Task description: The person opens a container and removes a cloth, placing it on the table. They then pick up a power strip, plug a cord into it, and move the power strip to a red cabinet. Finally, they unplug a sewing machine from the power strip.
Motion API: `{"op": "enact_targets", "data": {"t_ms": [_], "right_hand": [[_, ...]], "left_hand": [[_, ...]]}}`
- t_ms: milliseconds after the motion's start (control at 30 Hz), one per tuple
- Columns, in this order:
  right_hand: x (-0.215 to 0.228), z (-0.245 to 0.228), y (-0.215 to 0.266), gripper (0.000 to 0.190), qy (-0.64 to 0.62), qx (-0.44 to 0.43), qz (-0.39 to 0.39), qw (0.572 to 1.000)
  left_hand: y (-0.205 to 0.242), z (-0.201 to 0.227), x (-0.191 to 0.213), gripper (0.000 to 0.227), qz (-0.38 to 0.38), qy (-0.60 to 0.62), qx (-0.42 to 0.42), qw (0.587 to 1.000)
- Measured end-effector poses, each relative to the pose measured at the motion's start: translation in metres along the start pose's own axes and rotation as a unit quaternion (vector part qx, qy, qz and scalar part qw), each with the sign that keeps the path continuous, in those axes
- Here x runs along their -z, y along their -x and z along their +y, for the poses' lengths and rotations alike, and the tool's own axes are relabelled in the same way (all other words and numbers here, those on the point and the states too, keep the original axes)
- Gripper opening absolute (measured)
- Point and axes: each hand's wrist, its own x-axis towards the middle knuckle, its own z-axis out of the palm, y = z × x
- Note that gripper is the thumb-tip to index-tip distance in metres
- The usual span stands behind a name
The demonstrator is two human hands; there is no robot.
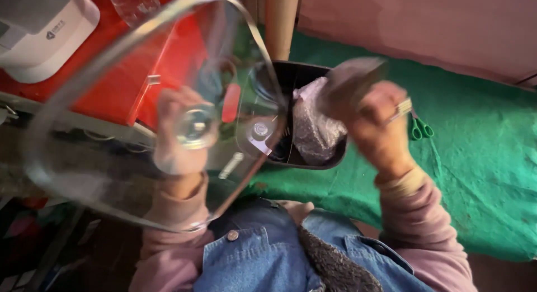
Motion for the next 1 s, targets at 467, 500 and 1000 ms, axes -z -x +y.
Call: {"op": "enact_targets", "data": {"t_ms": [467, 500, 1000], "right_hand": [[-0.012, 0.234, 0.086, 0.043, 0.34, -0.117, -0.012, 0.933], [-0.02, 0.248, 0.093, 0.048, 0.385, -0.122, -0.086, 0.911], [-0.006, 0.121, 0.072, 0.037, 0.031, -0.163, 0.125, 0.978]], "left_hand": [[0.043, 0.046, 0.046, 0.033, 0.069, -0.394, -0.183, 0.898], [0.044, 0.045, 0.051, 0.035, 0.055, -0.416, -0.195, 0.887], [0.049, 0.048, 0.044, 0.039, 0.059, -0.561, -0.192, 0.803]]}}
